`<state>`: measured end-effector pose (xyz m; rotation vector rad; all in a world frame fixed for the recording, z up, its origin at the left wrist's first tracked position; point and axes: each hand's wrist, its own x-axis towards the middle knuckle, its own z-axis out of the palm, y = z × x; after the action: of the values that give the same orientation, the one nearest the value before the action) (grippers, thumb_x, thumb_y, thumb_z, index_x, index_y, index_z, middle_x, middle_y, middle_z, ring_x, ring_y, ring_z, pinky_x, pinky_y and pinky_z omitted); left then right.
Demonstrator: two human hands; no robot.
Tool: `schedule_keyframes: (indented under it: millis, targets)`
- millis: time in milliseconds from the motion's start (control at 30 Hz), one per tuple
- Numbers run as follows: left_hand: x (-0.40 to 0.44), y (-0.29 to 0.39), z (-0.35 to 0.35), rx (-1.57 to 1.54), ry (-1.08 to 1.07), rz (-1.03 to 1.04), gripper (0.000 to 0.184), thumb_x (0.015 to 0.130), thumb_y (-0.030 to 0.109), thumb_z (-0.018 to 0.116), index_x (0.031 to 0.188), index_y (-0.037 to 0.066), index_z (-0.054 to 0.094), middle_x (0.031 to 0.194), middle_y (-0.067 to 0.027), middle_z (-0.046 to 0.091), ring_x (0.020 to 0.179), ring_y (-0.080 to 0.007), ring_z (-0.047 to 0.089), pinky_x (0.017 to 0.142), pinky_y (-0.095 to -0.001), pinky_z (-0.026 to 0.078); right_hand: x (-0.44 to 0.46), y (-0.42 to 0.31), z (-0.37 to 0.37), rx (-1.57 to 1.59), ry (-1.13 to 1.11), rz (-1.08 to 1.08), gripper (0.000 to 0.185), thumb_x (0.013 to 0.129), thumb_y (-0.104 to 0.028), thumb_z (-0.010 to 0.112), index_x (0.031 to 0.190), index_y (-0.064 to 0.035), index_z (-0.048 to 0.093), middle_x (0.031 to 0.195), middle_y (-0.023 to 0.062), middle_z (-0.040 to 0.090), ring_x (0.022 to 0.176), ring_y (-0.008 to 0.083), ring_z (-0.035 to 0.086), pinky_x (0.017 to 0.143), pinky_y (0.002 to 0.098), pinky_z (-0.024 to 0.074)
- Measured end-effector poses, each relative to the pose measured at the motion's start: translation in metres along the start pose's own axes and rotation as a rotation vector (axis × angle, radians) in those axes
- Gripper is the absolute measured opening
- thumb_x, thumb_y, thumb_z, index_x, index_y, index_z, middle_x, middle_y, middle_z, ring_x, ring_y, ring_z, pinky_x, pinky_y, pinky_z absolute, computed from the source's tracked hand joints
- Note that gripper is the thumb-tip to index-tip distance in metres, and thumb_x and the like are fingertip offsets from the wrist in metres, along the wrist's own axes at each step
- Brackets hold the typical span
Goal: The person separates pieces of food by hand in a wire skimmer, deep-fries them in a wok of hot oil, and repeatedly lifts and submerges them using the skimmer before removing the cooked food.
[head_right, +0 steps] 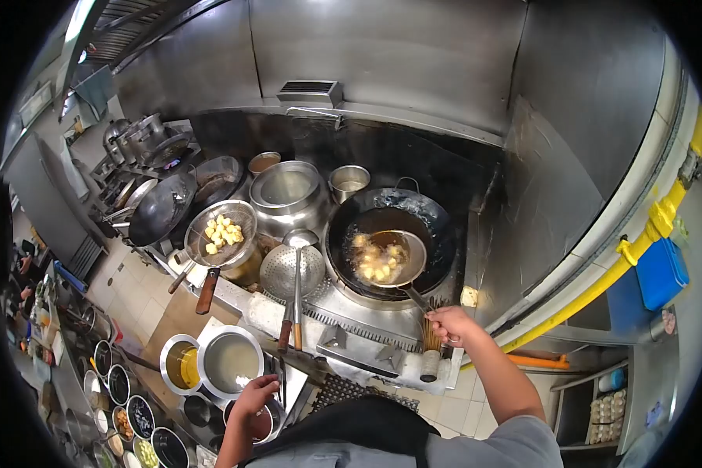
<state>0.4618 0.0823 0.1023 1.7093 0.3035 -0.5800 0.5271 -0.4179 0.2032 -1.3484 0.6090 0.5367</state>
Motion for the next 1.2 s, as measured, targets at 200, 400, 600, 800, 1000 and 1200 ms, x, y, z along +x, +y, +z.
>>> schedule_keyframes:
  millis: [200,400,600,800,1000,1200]
  targets:
    - [-0.04,0.017,0.025,-0.122,0.075,-0.039,0.047,0.086,0.019,0.063,0.125,-0.005,0.05,0.112,-0.0101,0.06,0.103,-0.0177,0.053,0.09,-0.0304,0.04,0.043,0.014,-0.022,0.046,-0.18,-0.044,0.01,0.092,-0.011,0.049,0.101,-0.005,0.05,0.06,-0.0004,0.045,0.037,0.0072,0.035,0.031,0.0249,0.0283]
    - [-0.052,-0.009,0.037,-0.012,0.221,-0.058,0.041,0.085,0.026,0.063,0.116,-0.001,0.06,0.094,-0.0048,0.065,0.082,-0.0127,0.057,0.075,-0.0267,0.046,0.015,0.016,-0.035,-0.046,-0.177,-0.101,0.026,0.093,-0.01,0.047,0.117,0.0009,0.047,0.059,0.0009,0.046,0.036,0.0091,0.037,0.031,0.0264,0.03]
    - [-0.045,-0.026,0.041,-0.139,0.185,-0.049,0.044,0.085,0.024,0.063,0.12,-0.002,0.057,0.091,-0.0021,0.063,0.076,-0.0089,0.053,0.068,-0.0236,0.043,-0.01,0.005,-0.024,-0.179,-0.075,-0.156,0.026,0.092,-0.01,0.048,0.117,-0.0006,0.048,0.057,0.0008,0.045,0.035,0.0093,0.037,0.031,0.0262,0.029]
    - [-0.021,0.015,0.02,-0.297,0.194,-0.069,0.036,0.091,0.021,0.056,0.117,-0.004,0.054,0.101,-0.0111,0.063,0.091,-0.0209,0.059,0.079,-0.0336,0.047,-0.007,0.002,-0.013,-0.147,-0.098,-0.136,0.027,0.092,-0.01,0.048,0.118,-0.0014,0.046,0.058,0.0009,0.044,0.035,0.0099,0.036,0.032,0.0272,0.0302]
    - [0.018,0.045,-0.048,-0.554,0.307,0.008,0.049,0.097,0.041,0.035,0.12,0.0,0.048,0.103,-0.0157,0.061,0.092,-0.0275,0.061,0.078,-0.0386,0.05,-0.011,-0.045,0.072,-0.143,-0.161,-0.245,0.025,0.094,-0.01,0.046,0.117,0.001,0.048,0.056,0.0003,0.043,0.033,0.0076,0.034,0.03,0.0254,0.0287]
    - [0.046,0.067,-0.1,-0.784,0.302,0.119,0.06,0.096,0.05,0.032,0.13,0.0,0.037,0.106,-0.0168,0.059,0.09,-0.0276,0.061,0.077,-0.0412,0.051,0.031,-0.089,0.202,-0.29,-0.254,-0.322,0.034,0.091,-0.009,0.049,0.123,0.0022,0.046,0.058,0.0012,0.046,0.036,0.0084,0.038,0.031,0.0254,0.033]
